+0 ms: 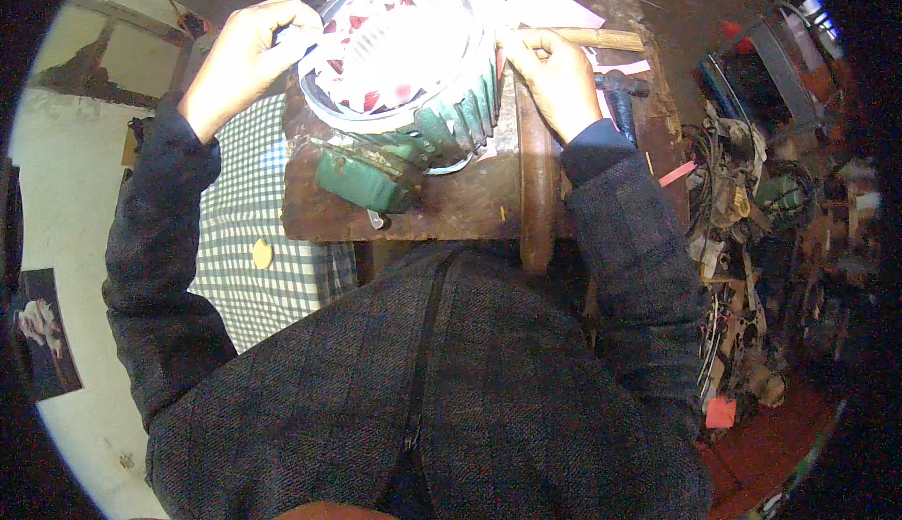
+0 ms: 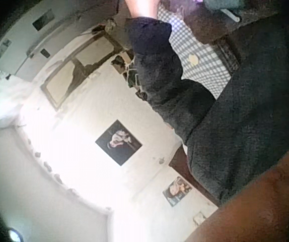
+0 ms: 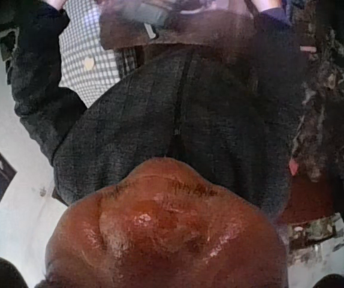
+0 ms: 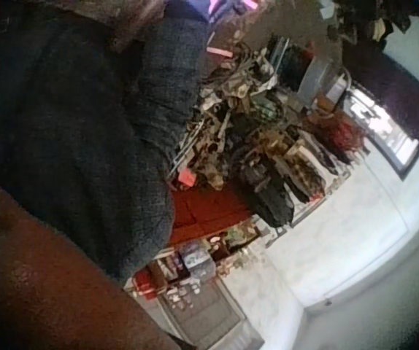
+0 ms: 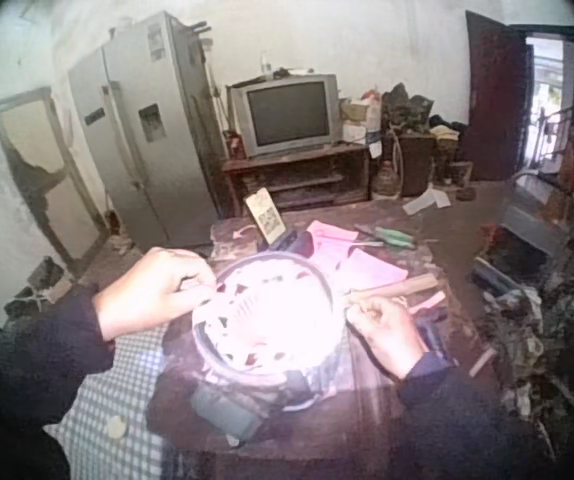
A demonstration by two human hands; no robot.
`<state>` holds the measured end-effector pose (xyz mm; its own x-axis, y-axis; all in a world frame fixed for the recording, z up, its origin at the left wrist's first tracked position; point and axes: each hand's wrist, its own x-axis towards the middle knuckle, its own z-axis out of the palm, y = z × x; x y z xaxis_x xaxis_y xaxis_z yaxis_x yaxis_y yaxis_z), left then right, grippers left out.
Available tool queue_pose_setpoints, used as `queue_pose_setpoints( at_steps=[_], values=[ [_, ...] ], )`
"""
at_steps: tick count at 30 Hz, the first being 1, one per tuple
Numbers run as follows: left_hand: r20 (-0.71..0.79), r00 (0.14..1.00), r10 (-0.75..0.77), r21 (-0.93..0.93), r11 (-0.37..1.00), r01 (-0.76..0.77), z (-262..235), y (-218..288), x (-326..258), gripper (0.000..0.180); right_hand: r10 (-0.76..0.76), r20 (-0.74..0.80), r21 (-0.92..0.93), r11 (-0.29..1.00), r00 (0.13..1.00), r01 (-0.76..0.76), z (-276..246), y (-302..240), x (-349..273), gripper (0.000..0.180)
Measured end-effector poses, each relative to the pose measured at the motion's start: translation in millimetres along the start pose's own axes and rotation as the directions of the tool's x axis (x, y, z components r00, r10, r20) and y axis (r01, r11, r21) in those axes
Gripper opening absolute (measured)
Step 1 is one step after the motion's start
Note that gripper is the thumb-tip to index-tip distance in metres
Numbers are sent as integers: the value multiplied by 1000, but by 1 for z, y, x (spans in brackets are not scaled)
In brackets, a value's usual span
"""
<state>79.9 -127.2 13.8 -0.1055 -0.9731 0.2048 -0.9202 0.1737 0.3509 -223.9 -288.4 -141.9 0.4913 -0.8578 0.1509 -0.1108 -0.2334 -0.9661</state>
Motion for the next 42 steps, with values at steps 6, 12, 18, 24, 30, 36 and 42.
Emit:
queue_pose_setpoints(
  at_steps=[6,12,18,24,30,36,42],
  values=[
    [-13,982,-188,-124,975,185,9,2,1,16,40,-109,-43,998,993,-45,1,41,3,28],
    [-174,978,-113,20,993,118,12,1,-6,23,-346,8,-559,776,938,292,-15,32,8,29],
    [247,949,-199,-227,940,256,-13,-18,-12,31,-645,222,-411,618,731,670,-15,-105,26,26],
    [407,892,-194,-202,934,295,-36,-14,-31,29,-682,668,-307,114,299,945,70,-169,35,22],
    [223,959,-173,-423,869,256,-30,-34,-78,26,-615,764,-165,106,195,981,99,-164,61,17],
    [-23,917,-398,-749,614,248,43,-21,-96,32,-519,802,-24,466,296,884,102,-171,56,16],
    [-22,966,-257,-916,392,83,83,4,-91,29,-595,754,-163,242,279,957,118,-169,47,22]
  ],
)
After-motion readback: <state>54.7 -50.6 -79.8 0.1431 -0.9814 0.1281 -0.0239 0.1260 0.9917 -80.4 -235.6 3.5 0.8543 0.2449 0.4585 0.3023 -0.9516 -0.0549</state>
